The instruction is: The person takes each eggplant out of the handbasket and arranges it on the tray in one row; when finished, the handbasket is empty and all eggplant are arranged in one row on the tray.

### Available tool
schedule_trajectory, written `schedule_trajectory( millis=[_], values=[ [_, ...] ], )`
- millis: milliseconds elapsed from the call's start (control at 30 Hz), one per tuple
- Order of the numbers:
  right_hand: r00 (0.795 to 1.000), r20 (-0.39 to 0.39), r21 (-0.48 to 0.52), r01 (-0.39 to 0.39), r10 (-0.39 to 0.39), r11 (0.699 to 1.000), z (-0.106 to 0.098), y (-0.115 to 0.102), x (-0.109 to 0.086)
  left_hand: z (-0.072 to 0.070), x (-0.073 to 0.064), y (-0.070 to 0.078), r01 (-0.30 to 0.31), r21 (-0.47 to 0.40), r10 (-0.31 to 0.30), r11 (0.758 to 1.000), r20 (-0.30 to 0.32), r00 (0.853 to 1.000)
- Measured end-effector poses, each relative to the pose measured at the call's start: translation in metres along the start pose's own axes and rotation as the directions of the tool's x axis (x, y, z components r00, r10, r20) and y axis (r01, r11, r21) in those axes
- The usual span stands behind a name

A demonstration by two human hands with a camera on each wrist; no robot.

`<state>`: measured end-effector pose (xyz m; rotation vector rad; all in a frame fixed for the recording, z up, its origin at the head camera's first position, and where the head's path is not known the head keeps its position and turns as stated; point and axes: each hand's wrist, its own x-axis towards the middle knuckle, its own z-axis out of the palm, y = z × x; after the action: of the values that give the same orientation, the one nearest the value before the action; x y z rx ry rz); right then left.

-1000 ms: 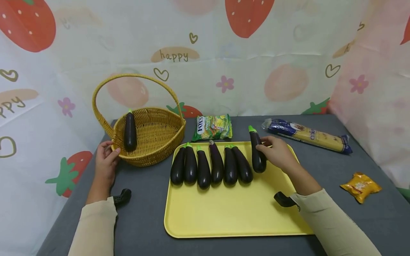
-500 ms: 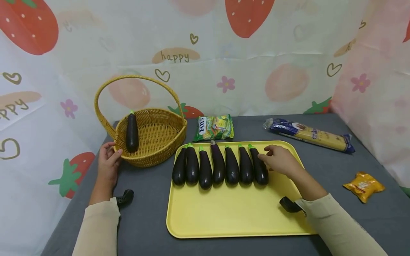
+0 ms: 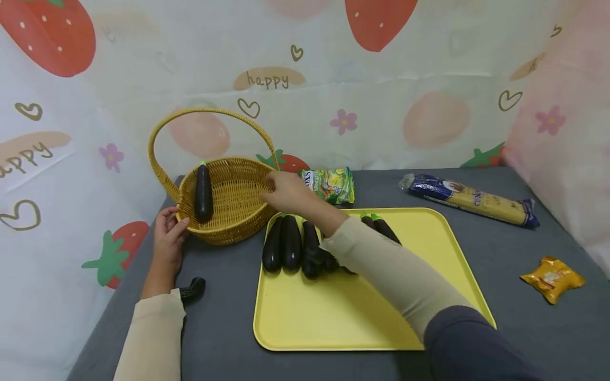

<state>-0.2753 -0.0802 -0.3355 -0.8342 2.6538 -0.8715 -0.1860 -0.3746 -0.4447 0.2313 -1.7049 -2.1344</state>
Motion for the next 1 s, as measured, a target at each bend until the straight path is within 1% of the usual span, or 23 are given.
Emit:
schedule_trajectory(
  millis=[100,133,200,300,333,400,467,500,533,600,633,700,767,833,867,933,1000],
  values=[
    [1.000,0.015,0.053,0.019,-0.020,0.998,0.030,-0.037,0.035,0.000,0.000,0.001,-0.019,-0.020,0.019,1.000,-0.006,1.000],
    [1.000,0.020,0.082,0.010,-0.011,0.997,0.041,-0.048,0.044,-0.001,0.000,0.002,-0.019,-0.021,0.019,1.000,-0.011,1.000],
    [0.999,0.028,0.142,-0.040,0.036,0.989,0.060,-0.065,0.060,-0.002,-0.001,0.001,-0.008,-0.022,0.008,1.000,-0.015,1.000],
    [0.990,0.034,0.247,-0.141,0.136,0.959,0.083,-0.078,0.076,-0.002,-0.003,0.000,0.016,-0.021,-0.016,1.000,-0.005,1.000],
    [0.986,0.031,0.267,-0.166,0.164,0.949,0.089,-0.080,0.080,-0.002,-0.003,-0.001,0.016,-0.022,-0.016,1.000,0.001,1.000],
    [0.981,0.028,0.301,-0.192,0.193,0.934,0.097,-0.081,0.087,0.000,-0.003,-0.003,0.010,-0.029,-0.010,1.000,0.002,1.000],
    [0.981,0.036,0.339,-0.193,0.192,0.921,0.103,-0.078,0.092,0.002,-0.002,-0.004,0.002,-0.032,-0.002,0.999,0.006,1.000],
    [0.981,0.054,0.370,-0.193,0.186,0.909,0.105,-0.076,0.094,0.003,-0.001,-0.004,-0.002,-0.027,0.002,1.000,0.008,1.000],
    [0.982,0.077,0.402,-0.191,0.175,0.896,0.107,-0.076,0.096,0.003,0.000,-0.003,-0.006,-0.024,0.006,1.000,0.011,1.000],
    [0.980,0.132,0.480,-0.196,0.150,0.855,0.110,-0.075,0.099,0.002,0.001,-0.002,-0.005,-0.011,0.005,1.000,0.014,1.000],
    [0.979,0.149,0.507,-0.196,0.138,0.840,0.111,-0.074,0.100,0.002,0.001,-0.003,-0.004,-0.008,0.004,1.000,0.017,1.000],
    [0.977,0.164,0.555,-0.207,0.139,0.806,0.113,-0.074,0.101,0.001,0.001,-0.003,0.003,-0.005,-0.002,1.000,0.009,1.000],
    [0.976,0.152,0.573,-0.217,0.157,0.791,0.115,-0.074,0.100,0.001,0.001,-0.004,0.009,-0.010,-0.009,1.000,0.002,1.000],
    [0.971,0.142,0.592,-0.239,0.192,0.770,0.116,-0.075,0.100,0.001,0.001,-0.005,0.008,-0.015,-0.008,1.000,0.002,1.000],
    [0.968,0.143,0.604,-0.251,0.207,0.757,0.117,-0.076,0.100,0.000,0.002,-0.005,0.006,-0.018,-0.006,1.000,0.003,1.000],
    [0.961,0.156,0.611,-0.274,0.227,0.743,0.118,-0.078,0.099,0.001,0.002,-0.005,0.000,-0.024,0.000,1.000,0.013,1.000],
    [0.957,0.173,0.638,-0.288,0.232,0.714,0.119,-0.078,0.099,0.001,0.001,-0.005,-0.004,-0.034,0.005,0.999,0.023,1.000]
  ],
)
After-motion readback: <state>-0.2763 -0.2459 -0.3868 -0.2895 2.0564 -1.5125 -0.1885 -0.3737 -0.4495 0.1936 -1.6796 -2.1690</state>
